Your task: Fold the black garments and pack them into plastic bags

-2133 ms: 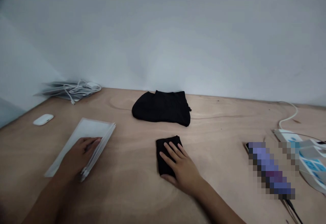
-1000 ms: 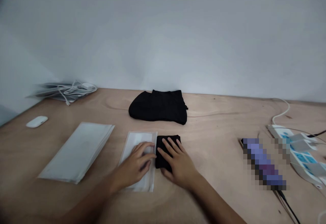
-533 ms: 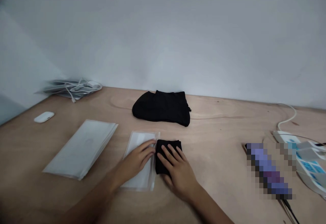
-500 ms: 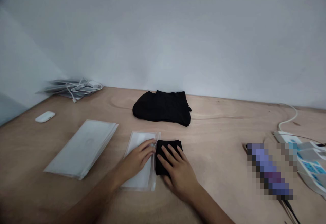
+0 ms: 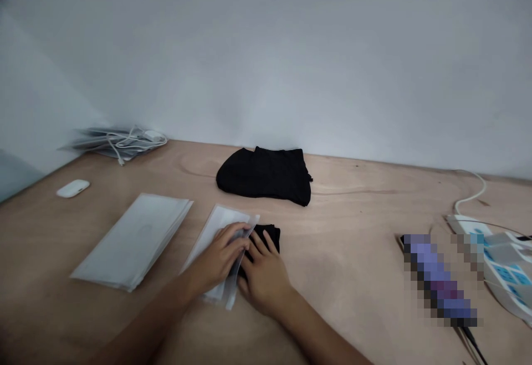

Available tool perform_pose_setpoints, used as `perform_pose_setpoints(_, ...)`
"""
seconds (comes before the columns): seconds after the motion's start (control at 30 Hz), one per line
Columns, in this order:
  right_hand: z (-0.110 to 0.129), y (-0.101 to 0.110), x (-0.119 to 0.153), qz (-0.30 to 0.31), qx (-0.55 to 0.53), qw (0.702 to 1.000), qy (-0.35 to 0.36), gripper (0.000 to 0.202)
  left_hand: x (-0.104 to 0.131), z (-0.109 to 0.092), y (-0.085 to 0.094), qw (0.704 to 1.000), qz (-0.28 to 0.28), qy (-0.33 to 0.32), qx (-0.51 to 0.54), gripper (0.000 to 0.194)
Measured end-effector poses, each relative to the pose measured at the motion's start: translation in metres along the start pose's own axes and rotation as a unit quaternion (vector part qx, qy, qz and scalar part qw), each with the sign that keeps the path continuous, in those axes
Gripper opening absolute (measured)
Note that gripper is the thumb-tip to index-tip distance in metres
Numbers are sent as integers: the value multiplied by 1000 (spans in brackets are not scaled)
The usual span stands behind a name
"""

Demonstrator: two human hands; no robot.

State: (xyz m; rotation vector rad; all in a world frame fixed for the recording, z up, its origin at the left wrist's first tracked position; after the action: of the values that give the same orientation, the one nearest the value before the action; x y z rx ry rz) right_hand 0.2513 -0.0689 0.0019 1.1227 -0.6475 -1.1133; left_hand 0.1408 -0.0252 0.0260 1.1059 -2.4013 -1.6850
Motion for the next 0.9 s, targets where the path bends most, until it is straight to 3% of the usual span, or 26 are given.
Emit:
perform_pose_setpoints(0.1, 1, -7, 0, -44, -12, 998, -33, 58, -2, -4, 10, 1000, -14, 15, -10, 25)
perform_pose_setpoints(0.23, -4, -4, 4, -86, -28, 995, -51, 60, -3, -8, 7, 998, 31, 54, -3, 19)
perform_pose_setpoints(0.43, -8, 14, 18, 12, -31, 998, 57, 68, 2, -6, -3, 993, 57, 96, 47, 30)
perform_pose_setpoints(0.53, -17, 17, 27, 41, -16, 998, 55, 71, 2, -7, -5, 990, 74, 106, 48, 26)
perform_pose_setpoints(0.73, -11, 6, 19, 49, -23, 997, 62, 54, -6, -17, -9, 992, 87, 86, 35, 20)
perform_pose_setpoints(0.9, -12, 14, 19, 44, -31, 995, 79, 59, -4, -18, 7, 996, 80, 30, 29, 26)
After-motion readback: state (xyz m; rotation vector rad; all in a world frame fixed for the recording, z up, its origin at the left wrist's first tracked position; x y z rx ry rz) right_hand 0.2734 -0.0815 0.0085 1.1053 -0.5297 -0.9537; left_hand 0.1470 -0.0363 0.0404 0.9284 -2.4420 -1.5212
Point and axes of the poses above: each hand's wrist, its own x-axis away from the middle knuckle, its own y-axis out of the back of the hand, z = x × y, the point moved 6 cm from there along -x, towards the middle knuckle, and after that the axes turned 11 degrees about -y, right-handed, at the moved point
